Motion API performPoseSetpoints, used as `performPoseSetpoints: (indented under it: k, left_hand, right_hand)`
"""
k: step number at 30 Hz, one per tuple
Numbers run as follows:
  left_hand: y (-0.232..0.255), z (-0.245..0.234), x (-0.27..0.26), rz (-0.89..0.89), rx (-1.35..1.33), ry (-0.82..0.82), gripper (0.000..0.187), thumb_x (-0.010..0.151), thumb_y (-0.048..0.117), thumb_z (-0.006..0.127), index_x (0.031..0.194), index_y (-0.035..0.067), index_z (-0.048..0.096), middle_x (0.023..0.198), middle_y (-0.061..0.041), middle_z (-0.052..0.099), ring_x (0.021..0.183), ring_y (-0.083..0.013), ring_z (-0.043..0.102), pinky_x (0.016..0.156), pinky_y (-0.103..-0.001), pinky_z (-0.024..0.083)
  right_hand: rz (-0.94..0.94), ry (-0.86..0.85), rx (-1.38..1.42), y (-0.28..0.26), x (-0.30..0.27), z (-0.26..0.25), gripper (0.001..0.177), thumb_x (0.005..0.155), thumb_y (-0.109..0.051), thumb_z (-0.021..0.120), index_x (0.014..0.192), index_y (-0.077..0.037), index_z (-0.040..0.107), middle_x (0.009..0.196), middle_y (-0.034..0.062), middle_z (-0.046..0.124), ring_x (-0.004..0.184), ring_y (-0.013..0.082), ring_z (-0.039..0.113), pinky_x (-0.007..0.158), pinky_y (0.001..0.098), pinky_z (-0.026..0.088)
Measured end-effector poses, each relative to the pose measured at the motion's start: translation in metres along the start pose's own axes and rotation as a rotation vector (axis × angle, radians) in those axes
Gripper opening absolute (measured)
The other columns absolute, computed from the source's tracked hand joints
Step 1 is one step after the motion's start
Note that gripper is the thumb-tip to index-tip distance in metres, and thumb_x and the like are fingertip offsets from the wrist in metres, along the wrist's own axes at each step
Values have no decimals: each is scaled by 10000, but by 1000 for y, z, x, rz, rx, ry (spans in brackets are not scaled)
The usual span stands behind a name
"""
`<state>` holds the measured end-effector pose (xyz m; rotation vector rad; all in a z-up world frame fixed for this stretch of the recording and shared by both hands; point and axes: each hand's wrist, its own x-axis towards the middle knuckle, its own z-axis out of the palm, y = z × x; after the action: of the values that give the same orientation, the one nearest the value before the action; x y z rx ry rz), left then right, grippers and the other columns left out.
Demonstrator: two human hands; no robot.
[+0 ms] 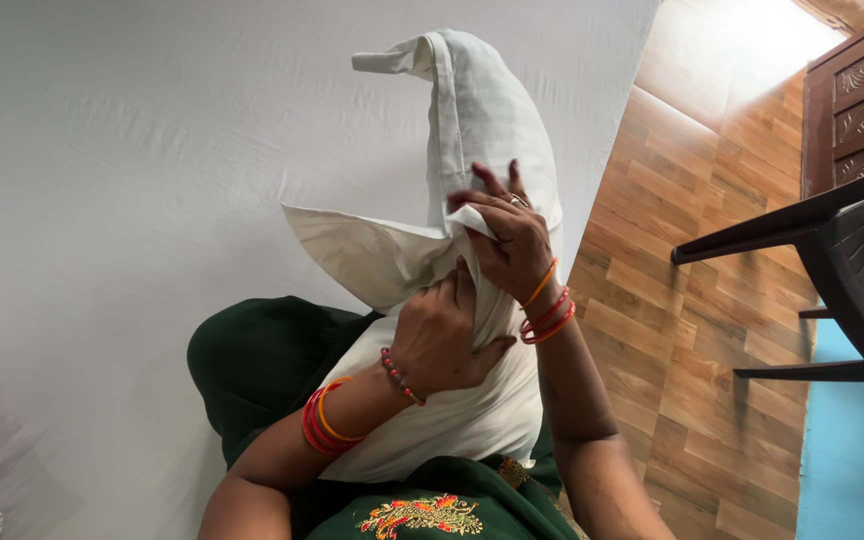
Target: The person puts a white pillowcase onto a pillow by hand while sitting on a bed, pulling the fabric over the pillow and smoothing it.
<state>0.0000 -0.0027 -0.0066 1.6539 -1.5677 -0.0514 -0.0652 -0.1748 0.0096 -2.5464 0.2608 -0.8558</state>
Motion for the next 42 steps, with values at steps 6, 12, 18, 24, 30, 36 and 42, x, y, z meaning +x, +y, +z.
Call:
performPoseSetpoints:
  k: [6,12,18,24,30,36,42]
  left_hand:
    - [-47,49,-5,-83,143,-159,272,799,302,748,851,37,711,745,-183,688,691,-348,687,696,-466,553]
    - [-88,75,-34,-35,36,85,150,761,265,753,681,148,704,568,-87,641,514,-276,660,511,-417,534]
    - [-143,31,-29,-328,178,380,350,756,302,779,977,33,750,846,-185,749,719,-389,707,634,-460,579]
    - [-151,-1,-41,-581,405,382,645,831,226,815,1308,-132,570,1194,-314,676,1057,-458,671,881,-481,563]
    - [-142,-2,1,-183,596,211,723,716,141,756,1391,-39,573,1475,-291,532,1338,-420,562,1083,-577,369]
    - [-177,30,3,-285,539,9,142,852,61,676,967,59,760,1020,-108,749,1073,-276,697,1146,-604,392]
    - [-168,25,-28,-287,185,257,89,935,82,650,965,28,714,975,-137,720,918,-330,701,816,-415,569]
  right_hand:
    - [569,274,755,-25,-53,43,310,953,42,529,1198,-6,713,1039,109,790,944,202,691,1127,486,415]
    - [324,231,576,-51,-98,60,229,996,56,518,1107,36,718,1148,174,761,1281,265,665,1271,448,353]
    - [347,89,178,9,-96,69,451,932,-165,684,1331,36,623,1419,267,588,1405,390,506,1152,475,407]
    - [693,-58,-305,117,-119,43,931,772,-291,826,1503,89,391,1569,355,318,1443,522,224,1092,604,151]
    - [704,16,-257,172,-163,56,496,845,-162,663,1329,-52,670,1288,259,643,1126,389,608,988,460,481]
    - [865,340,38,158,-163,65,265,950,-89,592,1145,-86,771,729,107,729,616,119,620,611,312,515]
    - [845,391,270,165,-185,76,203,951,-63,553,1002,-28,747,712,5,689,607,65,593,560,250,508]
